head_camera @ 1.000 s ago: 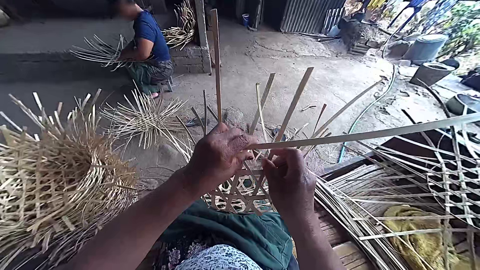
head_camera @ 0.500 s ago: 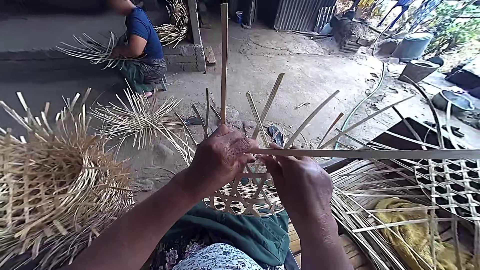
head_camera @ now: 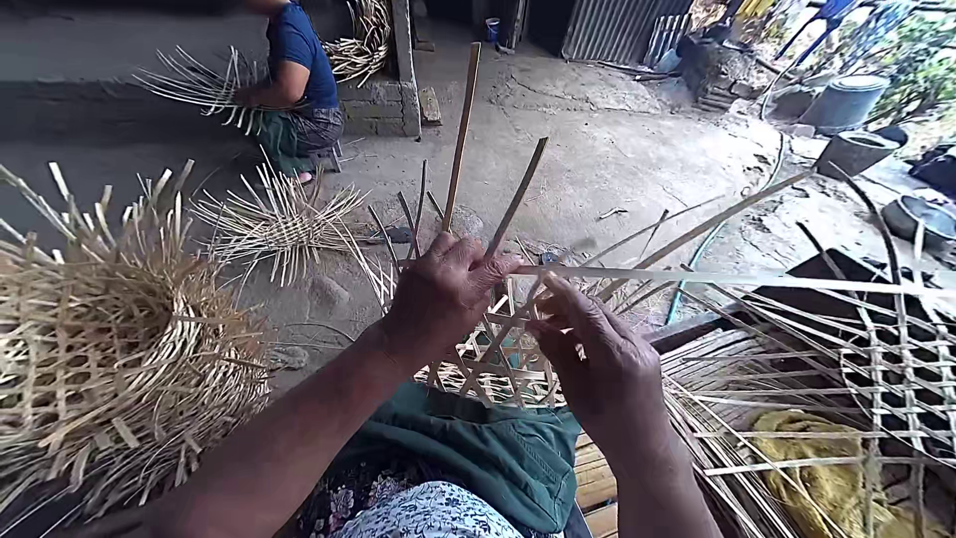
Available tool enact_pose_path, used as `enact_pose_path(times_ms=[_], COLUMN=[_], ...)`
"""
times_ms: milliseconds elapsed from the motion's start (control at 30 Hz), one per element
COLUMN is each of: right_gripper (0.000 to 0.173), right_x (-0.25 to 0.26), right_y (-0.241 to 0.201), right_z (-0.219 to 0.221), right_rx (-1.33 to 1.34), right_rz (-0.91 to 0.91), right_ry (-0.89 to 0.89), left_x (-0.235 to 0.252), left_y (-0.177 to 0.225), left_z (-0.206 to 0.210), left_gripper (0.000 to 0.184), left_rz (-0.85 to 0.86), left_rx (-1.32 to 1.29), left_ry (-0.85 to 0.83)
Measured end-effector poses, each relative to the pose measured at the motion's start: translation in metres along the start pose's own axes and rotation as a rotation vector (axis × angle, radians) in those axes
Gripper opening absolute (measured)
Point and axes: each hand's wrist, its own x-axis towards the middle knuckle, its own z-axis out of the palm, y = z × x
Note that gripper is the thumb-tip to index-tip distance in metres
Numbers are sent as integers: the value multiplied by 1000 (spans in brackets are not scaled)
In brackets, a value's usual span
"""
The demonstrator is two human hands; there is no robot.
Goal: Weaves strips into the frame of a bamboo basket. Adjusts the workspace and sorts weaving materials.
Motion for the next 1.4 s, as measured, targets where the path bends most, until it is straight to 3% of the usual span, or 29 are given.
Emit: enact_pose_path(times_ms=[100, 200, 267, 333, 567, 667, 767, 833, 900, 933, 1033, 1167, 1400], right_gripper=[38, 26, 29, 32, 35, 37, 39, 25, 8, 15, 15, 24, 32], right_x=[7, 20, 28, 34, 37, 34, 32, 32, 26, 23, 13, 10, 10], right_y=[-7, -1, -1, 1, 0, 1, 0, 0, 1, 3, 10, 4, 9], right_z=[-13, -31, -36, -37, -35, -33, -28, -24, -18, -15, -3, 6, 12], right_rx=[-389, -365, -298, -227, -234, -252, -209, -112, -6, 27, 116, 207, 154], right_rz=[13, -43, -40, -16, 70, 113, 130, 124, 147, 181, 242, 267, 278], right_ry=[-70, -197, -276, -343, -393, -374, -299, -226, -138, -97, 62, 203, 35], left_x=[3, 11, 13, 10, -13, -14, -5, 6, 14, 20, 33, 26, 1], left_y=[11, 11, 9, 6, -11, -5, 16, 24, 16, 8, -2, 16, 1], left_z=[-9, -24, -30, -29, -11, -15, -29, -29, -22, -22, -36, -43, -16], left_gripper=[30, 41, 36, 20, 9, 15, 37, 43, 45, 43, 46, 48, 28], left_rz=[-97, -410, -501, -465, -380, -353, -53, 168, 239, 230, 110, 4, -192], left_rx=[-151, -617, -895, -1058, -1261, -1071, -466, -183, -23, 20, -62, -214, -405], left_ry=[-44, -159, -211, -211, -117, -75, 29, -44, -184, -227, -143, -39, -40])
